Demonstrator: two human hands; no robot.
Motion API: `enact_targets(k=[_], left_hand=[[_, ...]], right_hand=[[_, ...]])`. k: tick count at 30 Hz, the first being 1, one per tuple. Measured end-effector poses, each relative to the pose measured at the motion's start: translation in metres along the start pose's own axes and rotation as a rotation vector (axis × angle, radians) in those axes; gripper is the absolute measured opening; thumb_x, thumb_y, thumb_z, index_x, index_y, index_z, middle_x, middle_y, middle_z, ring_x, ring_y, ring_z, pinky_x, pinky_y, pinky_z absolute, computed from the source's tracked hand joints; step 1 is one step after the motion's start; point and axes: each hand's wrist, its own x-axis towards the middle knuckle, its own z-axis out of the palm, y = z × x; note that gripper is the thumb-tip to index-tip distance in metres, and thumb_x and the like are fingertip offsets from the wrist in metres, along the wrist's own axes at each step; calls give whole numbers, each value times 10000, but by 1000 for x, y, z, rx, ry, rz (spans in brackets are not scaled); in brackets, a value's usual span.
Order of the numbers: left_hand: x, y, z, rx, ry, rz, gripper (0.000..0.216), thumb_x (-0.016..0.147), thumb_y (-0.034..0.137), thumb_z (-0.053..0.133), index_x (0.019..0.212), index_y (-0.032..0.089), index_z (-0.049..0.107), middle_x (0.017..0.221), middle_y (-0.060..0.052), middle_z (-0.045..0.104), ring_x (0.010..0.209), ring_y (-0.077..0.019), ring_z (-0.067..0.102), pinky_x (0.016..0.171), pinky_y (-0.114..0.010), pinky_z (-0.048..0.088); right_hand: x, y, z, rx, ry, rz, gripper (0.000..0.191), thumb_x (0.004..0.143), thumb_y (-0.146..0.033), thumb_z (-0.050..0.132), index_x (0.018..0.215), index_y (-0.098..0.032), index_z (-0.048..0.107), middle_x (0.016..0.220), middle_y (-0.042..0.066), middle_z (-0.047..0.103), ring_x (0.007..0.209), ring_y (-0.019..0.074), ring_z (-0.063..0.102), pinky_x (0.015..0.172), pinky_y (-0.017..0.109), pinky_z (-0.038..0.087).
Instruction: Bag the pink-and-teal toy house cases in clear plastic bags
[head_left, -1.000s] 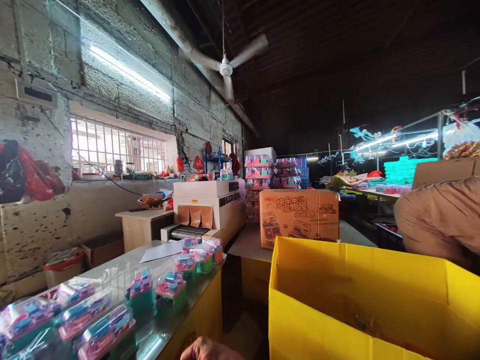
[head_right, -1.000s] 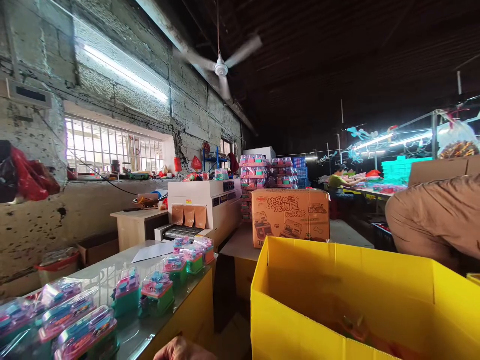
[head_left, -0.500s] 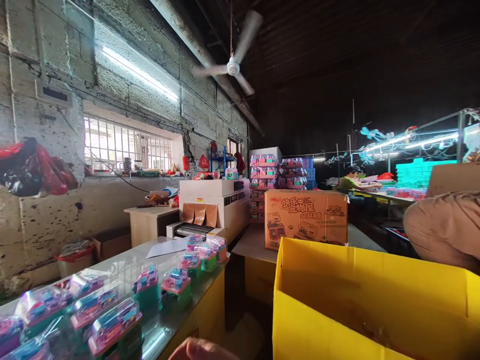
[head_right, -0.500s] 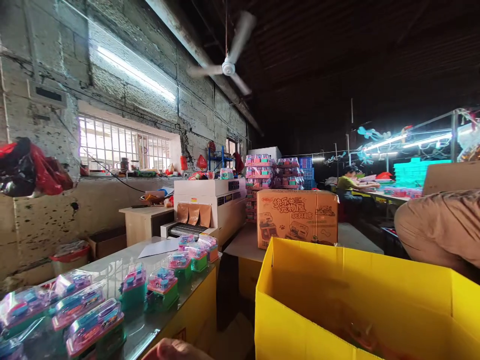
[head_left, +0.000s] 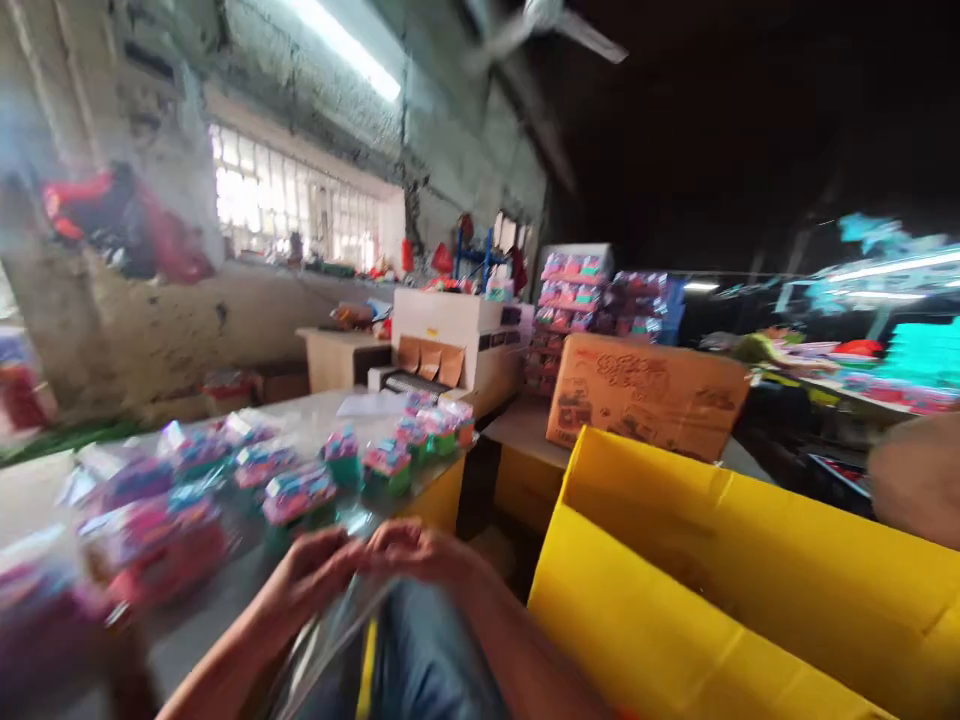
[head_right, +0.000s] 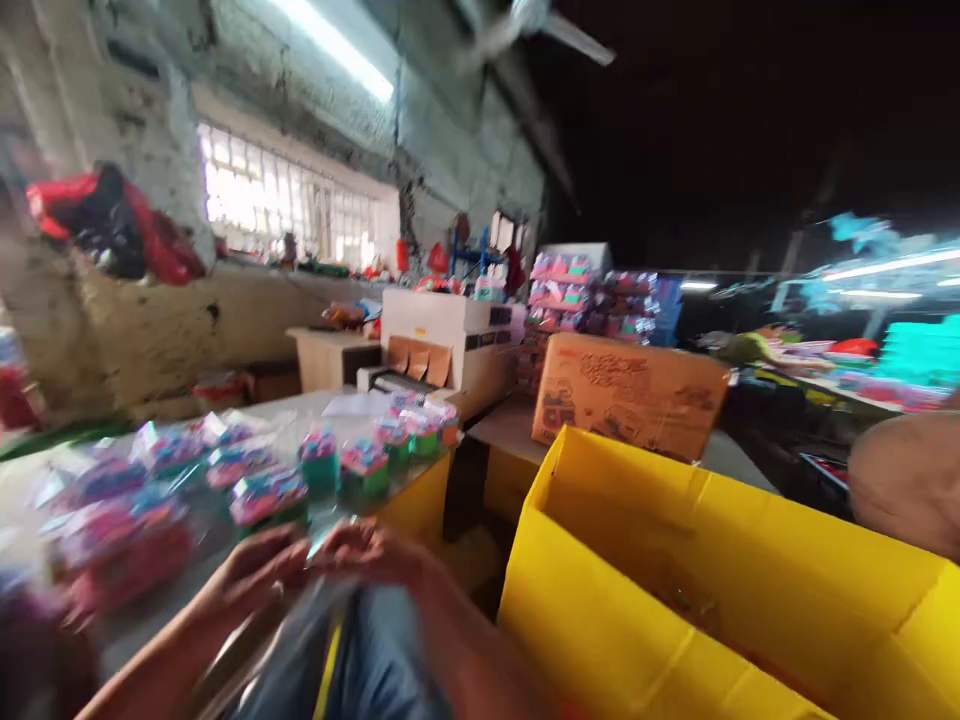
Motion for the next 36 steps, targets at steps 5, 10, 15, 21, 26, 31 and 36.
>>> enact_targets(k=[5, 10, 15, 21, 26, 31, 36], left_hand=[[10, 16, -4, -224, -20, -32, 453, 825, 556, 658, 660, 143, 572, 624, -2, 506, 582, -110, 443, 548, -221, 361], [0, 14, -17, -370, -349, -187, 422, 741, 552, 738, 785, 140, 658, 596, 7, 501, 503, -93, 378, 490, -235, 292], [-5, 8, -27, -490, -328, -82, 362, 688, 454, 799, 582, 144, 644, 661, -71, 594, 666, -189, 553, 689, -329, 447], [0, -26, -6, -691, 20, -182, 324, 731, 407, 815, 863, 126, 720, 860, -84, 701, 835, -193, 660, 805, -311, 524], [-6, -52, 14, -758, 1, -286, 418, 685, 397, 847, 949, 98, 723, 928, -125, 733, 881, -232, 699, 811, -320, 549], [-7, -47, 6, -826, 28, -227, 204, 722, 259, 814, 767, 104, 690, 838, -94, 736, 804, -208, 708, 796, -323, 559], [-17, -27, -13, -747, -121, -236, 195, 776, 294, 764, 725, 132, 667, 647, -40, 665, 648, -178, 665, 683, -300, 546]], right_hand=[[14, 16, -7, 219, -5, -3, 451, 648, -593, 804, 736, -199, 603, 719, -19, 627, 651, 108, 517, 678, 238, 443], [15, 18, -20, 241, 7, -125, 378, 774, -512, 749, 720, -207, 532, 594, -54, 529, 601, 100, 514, 651, 230, 455], [17, 26, -21, 410, 81, -1, 393, 749, -499, 758, 776, -240, 463, 507, -131, 338, 391, 50, 262, 471, 199, 370], [22, 43, -5, 444, 46, 37, 382, 747, -474, 766, 790, -236, 470, 524, -118, 379, 376, 47, 243, 380, 197, 223], [23, 59, -3, 448, 33, 49, 381, 764, -497, 756, 809, -236, 482, 505, -125, 375, 349, 40, 187, 353, 209, 148], [12, 72, -16, 420, 53, 98, 400, 749, -516, 766, 814, -223, 503, 509, -133, 377, 359, 30, 215, 387, 184, 254], [-4, 70, -33, 416, -1, 130, 357, 755, -450, 785, 804, -186, 550, 512, -132, 382, 374, 13, 204, 401, 167, 257]])
